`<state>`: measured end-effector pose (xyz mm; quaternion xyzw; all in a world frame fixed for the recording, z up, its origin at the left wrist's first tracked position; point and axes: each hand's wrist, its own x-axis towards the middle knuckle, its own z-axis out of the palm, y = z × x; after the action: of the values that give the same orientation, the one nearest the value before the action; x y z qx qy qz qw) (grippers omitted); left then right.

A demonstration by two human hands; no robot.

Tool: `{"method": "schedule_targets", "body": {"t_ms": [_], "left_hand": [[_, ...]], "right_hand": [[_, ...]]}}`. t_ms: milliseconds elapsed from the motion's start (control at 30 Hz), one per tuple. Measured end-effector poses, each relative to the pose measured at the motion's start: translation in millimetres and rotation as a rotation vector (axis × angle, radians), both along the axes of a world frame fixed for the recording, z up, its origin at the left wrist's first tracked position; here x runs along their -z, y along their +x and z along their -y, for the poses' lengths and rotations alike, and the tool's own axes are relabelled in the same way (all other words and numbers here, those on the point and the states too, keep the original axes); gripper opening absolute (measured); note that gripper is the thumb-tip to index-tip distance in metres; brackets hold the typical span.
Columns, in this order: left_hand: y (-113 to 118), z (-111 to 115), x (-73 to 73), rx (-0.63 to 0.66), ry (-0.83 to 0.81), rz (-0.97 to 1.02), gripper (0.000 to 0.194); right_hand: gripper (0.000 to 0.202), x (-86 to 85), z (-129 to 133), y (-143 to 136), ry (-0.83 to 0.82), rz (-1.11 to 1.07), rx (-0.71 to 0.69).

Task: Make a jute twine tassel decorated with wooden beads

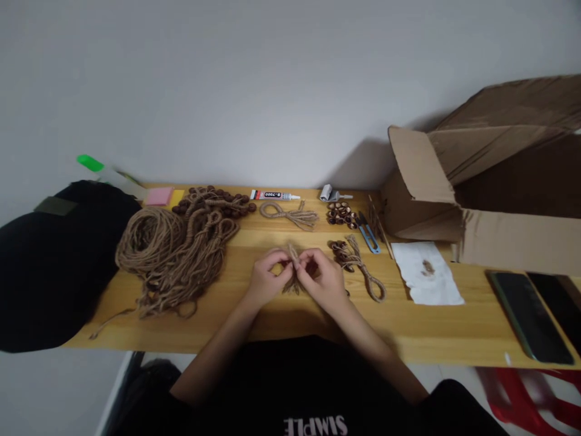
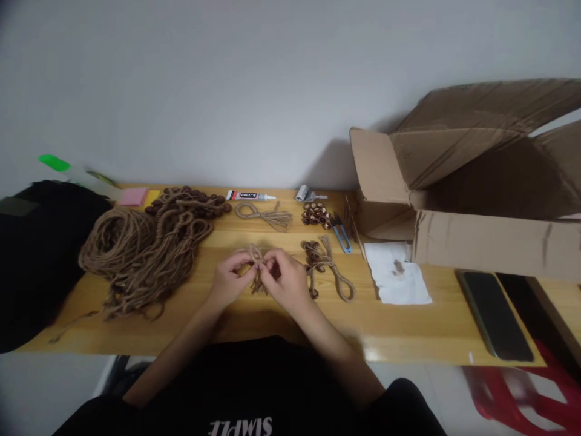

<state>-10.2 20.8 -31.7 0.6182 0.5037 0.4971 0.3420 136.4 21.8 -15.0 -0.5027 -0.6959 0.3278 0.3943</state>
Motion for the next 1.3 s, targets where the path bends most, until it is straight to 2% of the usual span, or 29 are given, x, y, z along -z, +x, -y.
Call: {"method": "schedule_targets", "body": {"t_ms": [233,467,600,700,867,967,1133,1300], "left_hand": [[3,1,0.8,-0.060,0.106,-0.089,0.016],[4,2,1.6,-0.048,0.163,-0.152,0.018],[4,2,0.0,-0.023,0.206,-0.156,0.020],[5,2,-2.0,-0.040,0.189,-0.143,0.021],[3,3,-2.3,-0.047,0.065,-0.053,0.023],[2,2,-0.7,-0.057,-0.030,0.038,0.022],[0,-2,1.6,-0.041,-0.308,0.257,0.016],[-7,-6,-1.4,-0.013,-0.530,0.447,0.015]], "right_hand": [[0.005,-1.7,-1,0,-0.001,0.026,0.037],[0.012,2.5,-2,2,0.000,-0.006,0.018],[0.012,2.7,-5,3,0.006,-0.102,0.008],[0.016,1.7,-9,5,-0.093,-0.251,-0.012],[0.021,1.4,-14,7,-0.352,-0.518,0.007],[0.019,0.7,-15,7,-0.442,-0.635,0.045],[0.015,-8.1,-20,11,-0.459,-0.771,0.049],[0.019,-27.4,-19,18,-0.433,-0.784,0.010]]}}
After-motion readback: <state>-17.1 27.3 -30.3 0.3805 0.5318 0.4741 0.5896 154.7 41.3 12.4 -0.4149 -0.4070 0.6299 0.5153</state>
